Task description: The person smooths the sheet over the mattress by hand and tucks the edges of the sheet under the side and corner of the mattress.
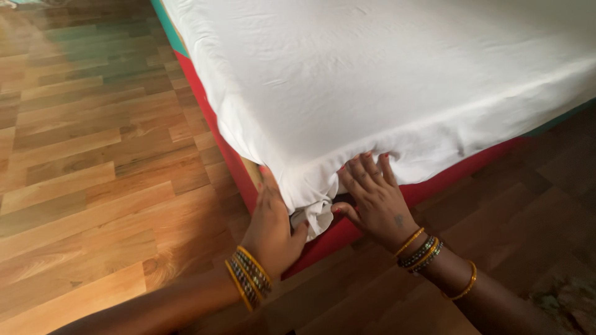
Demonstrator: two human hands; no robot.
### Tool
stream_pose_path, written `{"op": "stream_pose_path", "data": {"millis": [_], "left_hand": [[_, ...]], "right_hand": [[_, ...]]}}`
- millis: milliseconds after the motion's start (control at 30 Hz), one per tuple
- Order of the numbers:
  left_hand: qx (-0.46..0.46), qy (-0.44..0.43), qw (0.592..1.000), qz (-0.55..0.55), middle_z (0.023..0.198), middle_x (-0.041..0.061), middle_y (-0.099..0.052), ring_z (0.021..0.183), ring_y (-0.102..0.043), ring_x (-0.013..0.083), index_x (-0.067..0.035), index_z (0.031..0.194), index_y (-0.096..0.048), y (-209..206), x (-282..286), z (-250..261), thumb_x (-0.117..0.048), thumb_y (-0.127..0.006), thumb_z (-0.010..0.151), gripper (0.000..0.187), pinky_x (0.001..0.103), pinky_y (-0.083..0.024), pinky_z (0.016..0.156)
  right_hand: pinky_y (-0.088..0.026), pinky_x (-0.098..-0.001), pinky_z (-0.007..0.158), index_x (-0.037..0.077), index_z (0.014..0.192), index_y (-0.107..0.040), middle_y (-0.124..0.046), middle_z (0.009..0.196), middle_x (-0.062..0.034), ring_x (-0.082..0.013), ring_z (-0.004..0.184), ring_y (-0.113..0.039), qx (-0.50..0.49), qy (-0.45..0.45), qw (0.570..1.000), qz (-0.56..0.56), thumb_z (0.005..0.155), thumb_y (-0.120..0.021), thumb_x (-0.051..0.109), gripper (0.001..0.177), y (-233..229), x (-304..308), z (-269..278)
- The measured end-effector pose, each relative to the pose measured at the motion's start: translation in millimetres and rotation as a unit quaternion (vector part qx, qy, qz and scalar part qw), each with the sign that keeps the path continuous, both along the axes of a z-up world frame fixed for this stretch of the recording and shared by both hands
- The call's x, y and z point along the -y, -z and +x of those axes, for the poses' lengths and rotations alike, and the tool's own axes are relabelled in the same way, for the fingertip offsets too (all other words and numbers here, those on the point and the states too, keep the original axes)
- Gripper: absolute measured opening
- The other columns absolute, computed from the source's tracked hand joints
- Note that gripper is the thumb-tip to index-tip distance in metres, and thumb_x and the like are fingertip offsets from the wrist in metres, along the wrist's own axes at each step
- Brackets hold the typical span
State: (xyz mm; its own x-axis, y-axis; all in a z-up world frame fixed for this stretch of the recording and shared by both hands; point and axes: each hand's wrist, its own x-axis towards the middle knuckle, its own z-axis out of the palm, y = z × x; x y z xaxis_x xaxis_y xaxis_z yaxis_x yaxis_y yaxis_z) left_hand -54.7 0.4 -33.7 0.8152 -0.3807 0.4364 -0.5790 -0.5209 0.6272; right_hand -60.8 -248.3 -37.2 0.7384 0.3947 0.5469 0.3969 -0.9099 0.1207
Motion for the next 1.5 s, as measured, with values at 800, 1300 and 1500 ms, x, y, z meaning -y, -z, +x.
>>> {"op": "stream_pose_path", "data": {"millis": [800, 1300, 1500], "left_hand": [[-0.384, 0.036, 0.745, -0.544, 0.121, 0.011, -0.068, 0.106, -0.073, 0.0249, -0.020, 0.134, -0.034, -45.4, -66.7, 71.3, 0.000, -0.055, 0.082, 0.060, 0.046, -0.059, 0.094], [0.130, 0.019, 0.987, 0.097, 0.123, 0.026, -0.053, 0.116, -0.052, 0.0472, -0.007, 0.102, -0.074, -44.5, -47.6, 24.3, -0.015, -0.085, 0.062, 0.042, 0.051, -0.045, 0.096], [0.071, 0.050, 0.989, 0.123, 0.142, 0.031, -0.043, 0.135, -0.041, 0.0463, -0.010, 0.132, -0.065, -25.4, -43.2, 30.9, -0.028, -0.067, 0.089, 0.046, 0.054, -0.037, 0.117]], "right_hand": [[-0.011, -0.0567, 0.125, 0.002, 0.146, -0.048, -0.038, 0.159, -0.0213, -0.0357, 0.155, -0.016, 0.021, -0.010, 1.000, 0.003, 0.093, -0.047, 0.068, 0.085, -22.4, 1.6, -2.3], [-0.013, -0.0605, 0.124, -0.001, 0.144, -0.048, -0.040, 0.156, -0.0266, -0.0400, 0.154, -0.019, 0.034, 0.011, 0.999, 0.009, 0.094, -0.044, 0.067, 0.084, -13.5, -5.4, -1.7], [-0.013, -0.0606, 0.124, -0.001, 0.144, -0.048, -0.040, 0.156, -0.0280, -0.0406, 0.155, -0.019, 0.043, 0.008, 0.999, 0.005, 0.095, -0.044, 0.067, 0.084, -9.7, -6.8, -1.0]]}}
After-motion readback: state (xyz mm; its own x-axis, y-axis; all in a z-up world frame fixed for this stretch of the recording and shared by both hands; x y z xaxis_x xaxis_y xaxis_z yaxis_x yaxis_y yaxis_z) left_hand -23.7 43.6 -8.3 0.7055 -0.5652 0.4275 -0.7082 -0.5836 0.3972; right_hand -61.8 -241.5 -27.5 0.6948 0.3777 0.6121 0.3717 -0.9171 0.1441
